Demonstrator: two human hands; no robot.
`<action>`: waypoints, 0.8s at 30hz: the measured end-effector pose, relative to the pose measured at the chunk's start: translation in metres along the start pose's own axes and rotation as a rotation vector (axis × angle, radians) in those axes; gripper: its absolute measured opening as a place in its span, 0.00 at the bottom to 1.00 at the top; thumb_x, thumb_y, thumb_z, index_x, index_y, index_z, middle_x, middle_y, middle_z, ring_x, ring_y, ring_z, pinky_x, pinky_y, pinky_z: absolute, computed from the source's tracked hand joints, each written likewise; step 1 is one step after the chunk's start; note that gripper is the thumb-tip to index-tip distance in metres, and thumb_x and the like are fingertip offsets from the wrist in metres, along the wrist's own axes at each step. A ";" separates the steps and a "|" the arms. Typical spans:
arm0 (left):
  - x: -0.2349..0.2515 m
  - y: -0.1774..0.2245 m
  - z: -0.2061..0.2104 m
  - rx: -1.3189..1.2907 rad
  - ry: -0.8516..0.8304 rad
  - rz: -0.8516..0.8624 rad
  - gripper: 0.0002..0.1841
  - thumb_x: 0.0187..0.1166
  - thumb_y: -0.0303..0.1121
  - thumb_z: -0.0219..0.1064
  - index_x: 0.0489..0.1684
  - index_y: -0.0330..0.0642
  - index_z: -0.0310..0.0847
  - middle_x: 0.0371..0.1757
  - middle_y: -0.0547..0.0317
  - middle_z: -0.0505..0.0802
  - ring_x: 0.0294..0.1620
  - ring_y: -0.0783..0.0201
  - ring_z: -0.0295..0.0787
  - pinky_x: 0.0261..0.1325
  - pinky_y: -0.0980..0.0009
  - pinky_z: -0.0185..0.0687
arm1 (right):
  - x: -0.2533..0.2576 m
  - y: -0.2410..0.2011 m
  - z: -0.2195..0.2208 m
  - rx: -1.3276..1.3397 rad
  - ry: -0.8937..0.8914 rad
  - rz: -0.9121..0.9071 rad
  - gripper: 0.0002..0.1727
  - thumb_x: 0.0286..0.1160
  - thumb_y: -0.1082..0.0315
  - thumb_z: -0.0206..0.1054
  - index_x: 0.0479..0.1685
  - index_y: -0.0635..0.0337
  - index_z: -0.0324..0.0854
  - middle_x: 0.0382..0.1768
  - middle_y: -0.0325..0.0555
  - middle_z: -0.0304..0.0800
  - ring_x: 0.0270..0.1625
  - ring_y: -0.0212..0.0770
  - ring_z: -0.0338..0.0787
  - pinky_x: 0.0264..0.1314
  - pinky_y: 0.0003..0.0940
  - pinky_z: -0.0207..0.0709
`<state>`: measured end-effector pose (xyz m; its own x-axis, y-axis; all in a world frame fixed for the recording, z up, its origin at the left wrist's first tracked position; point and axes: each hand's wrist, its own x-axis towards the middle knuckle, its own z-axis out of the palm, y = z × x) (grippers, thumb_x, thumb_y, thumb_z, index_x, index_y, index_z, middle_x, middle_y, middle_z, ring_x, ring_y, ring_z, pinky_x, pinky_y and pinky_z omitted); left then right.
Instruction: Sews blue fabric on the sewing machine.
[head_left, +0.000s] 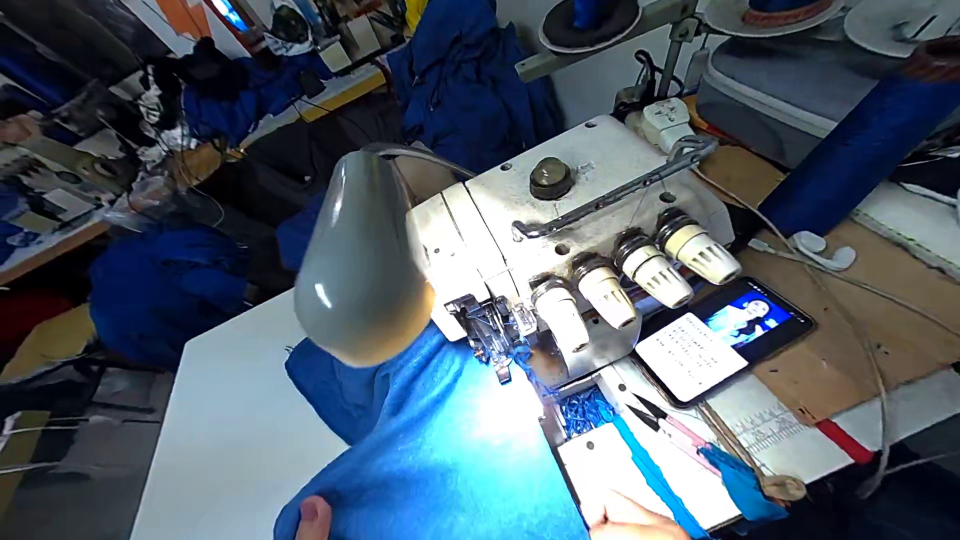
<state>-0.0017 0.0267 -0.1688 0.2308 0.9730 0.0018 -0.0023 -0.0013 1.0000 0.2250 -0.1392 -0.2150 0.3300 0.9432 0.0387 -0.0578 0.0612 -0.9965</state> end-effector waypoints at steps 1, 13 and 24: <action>0.007 0.000 -0.001 0.004 0.017 -0.022 0.18 0.93 0.29 0.43 0.48 0.57 0.83 0.42 0.82 0.97 0.49 0.83 0.93 0.60 0.77 0.89 | 0.007 0.000 0.002 -0.002 0.017 -0.015 0.13 0.74 0.73 0.71 0.23 0.74 0.87 0.34 0.52 0.85 0.38 0.24 0.80 0.41 0.15 0.71; 0.038 -0.018 0.011 -0.193 -0.049 -0.123 0.43 0.67 0.74 0.65 0.69 0.45 0.72 0.54 0.63 0.94 0.56 0.63 0.94 0.57 0.58 0.92 | 0.063 0.015 0.013 -0.138 0.175 -0.186 0.14 0.76 0.61 0.72 0.24 0.59 0.90 0.32 0.36 0.89 0.37 0.19 0.84 0.39 0.14 0.77; -0.032 -0.022 0.003 -0.377 -0.431 -0.031 0.11 0.87 0.48 0.59 0.52 0.67 0.89 0.51 0.77 0.95 0.56 0.79 0.90 0.64 0.78 0.82 | -0.017 -0.017 -0.003 0.017 -0.048 0.014 0.18 0.79 0.72 0.67 0.21 0.78 0.82 0.31 0.52 0.82 0.38 0.26 0.78 0.41 0.16 0.70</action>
<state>-0.0064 -0.0048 -0.1911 0.6121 0.7890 0.0523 -0.3180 0.1851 0.9299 0.2233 -0.1576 -0.1986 0.2831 0.9587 0.0291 -0.0785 0.0534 -0.9955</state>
